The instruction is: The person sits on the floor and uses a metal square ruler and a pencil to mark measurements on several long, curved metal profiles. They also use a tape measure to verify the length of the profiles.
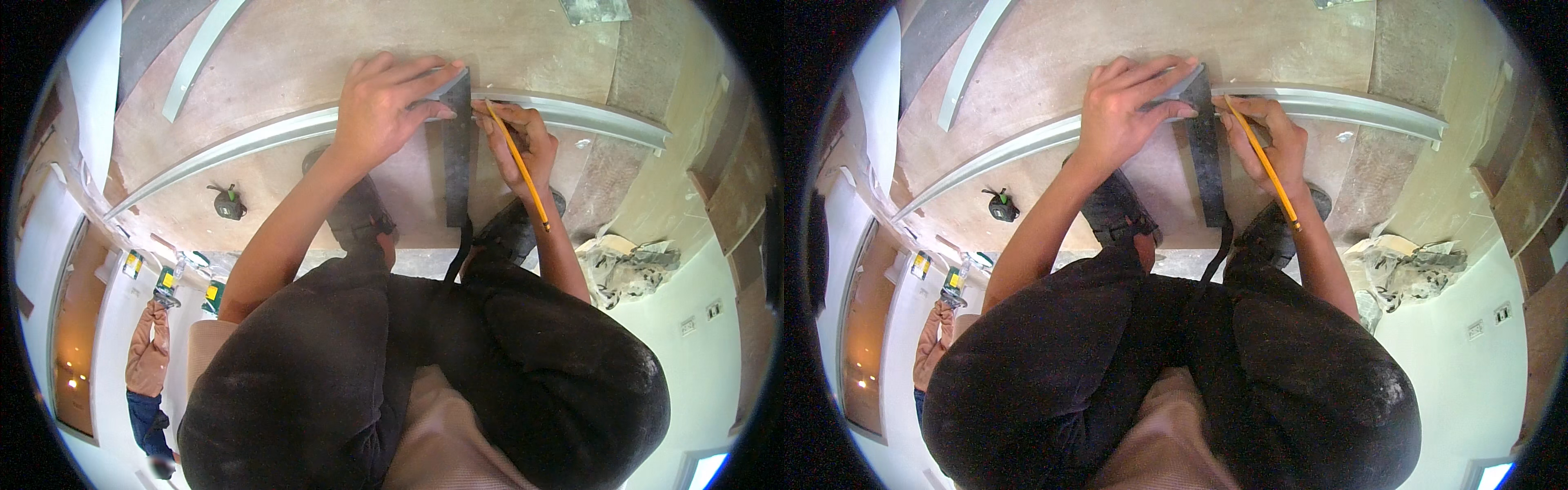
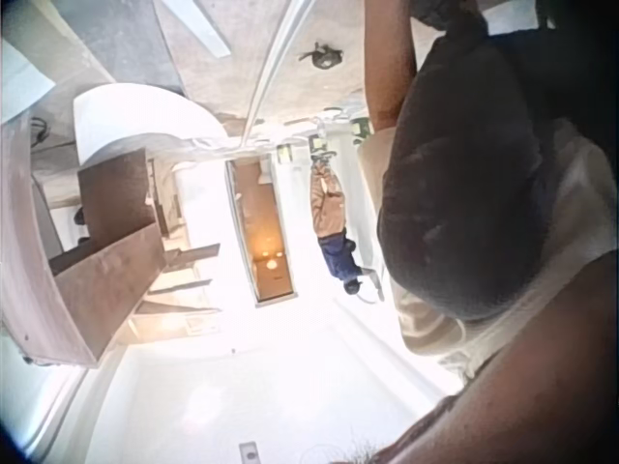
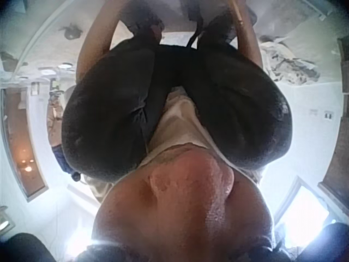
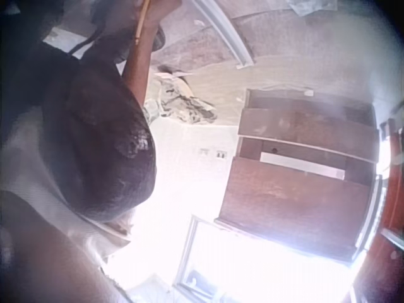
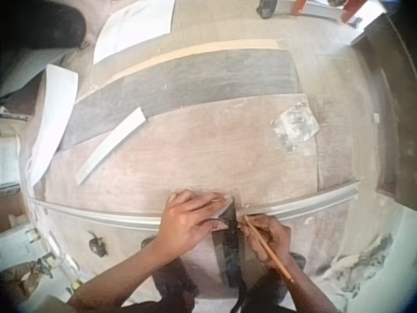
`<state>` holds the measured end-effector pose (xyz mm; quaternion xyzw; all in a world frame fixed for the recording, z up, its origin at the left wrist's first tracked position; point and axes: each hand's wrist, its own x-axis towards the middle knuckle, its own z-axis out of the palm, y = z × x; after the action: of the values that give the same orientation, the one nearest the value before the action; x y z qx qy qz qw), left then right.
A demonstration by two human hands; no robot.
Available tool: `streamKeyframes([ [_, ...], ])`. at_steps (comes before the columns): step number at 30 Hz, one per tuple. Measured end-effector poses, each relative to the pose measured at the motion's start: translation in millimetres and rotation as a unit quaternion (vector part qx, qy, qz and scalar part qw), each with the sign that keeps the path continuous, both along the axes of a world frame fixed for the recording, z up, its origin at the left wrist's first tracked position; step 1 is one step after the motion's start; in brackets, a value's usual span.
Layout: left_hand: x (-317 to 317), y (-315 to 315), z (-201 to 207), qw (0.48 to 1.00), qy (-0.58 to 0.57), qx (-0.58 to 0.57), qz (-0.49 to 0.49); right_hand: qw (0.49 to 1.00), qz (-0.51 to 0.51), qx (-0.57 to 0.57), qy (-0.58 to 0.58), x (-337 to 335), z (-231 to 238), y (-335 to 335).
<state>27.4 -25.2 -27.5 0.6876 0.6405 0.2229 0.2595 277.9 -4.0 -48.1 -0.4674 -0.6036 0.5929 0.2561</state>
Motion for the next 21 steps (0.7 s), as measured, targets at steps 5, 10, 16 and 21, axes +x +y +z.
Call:
streamKeyframes([
  [5,2,0,2,1.0,-0.002,-0.007,0.007,0.99,0.018,0.128,-0.05,-6,9,8],
  [10,3,0,3,1.0,-0.001,-0.012,0.013,0.99,-0.016,0.12,-0.072,-15,17,11],
  [16,2,-1,4,1.0,0.003,-0.013,0.006,0.991,-0.01,0.098,-0.091,-17,17,9],
  [21,3,-1,4,1.0,0.009,-0.022,0.005,0.991,-0.021,0.076,-0.107,-18,17,7],
])
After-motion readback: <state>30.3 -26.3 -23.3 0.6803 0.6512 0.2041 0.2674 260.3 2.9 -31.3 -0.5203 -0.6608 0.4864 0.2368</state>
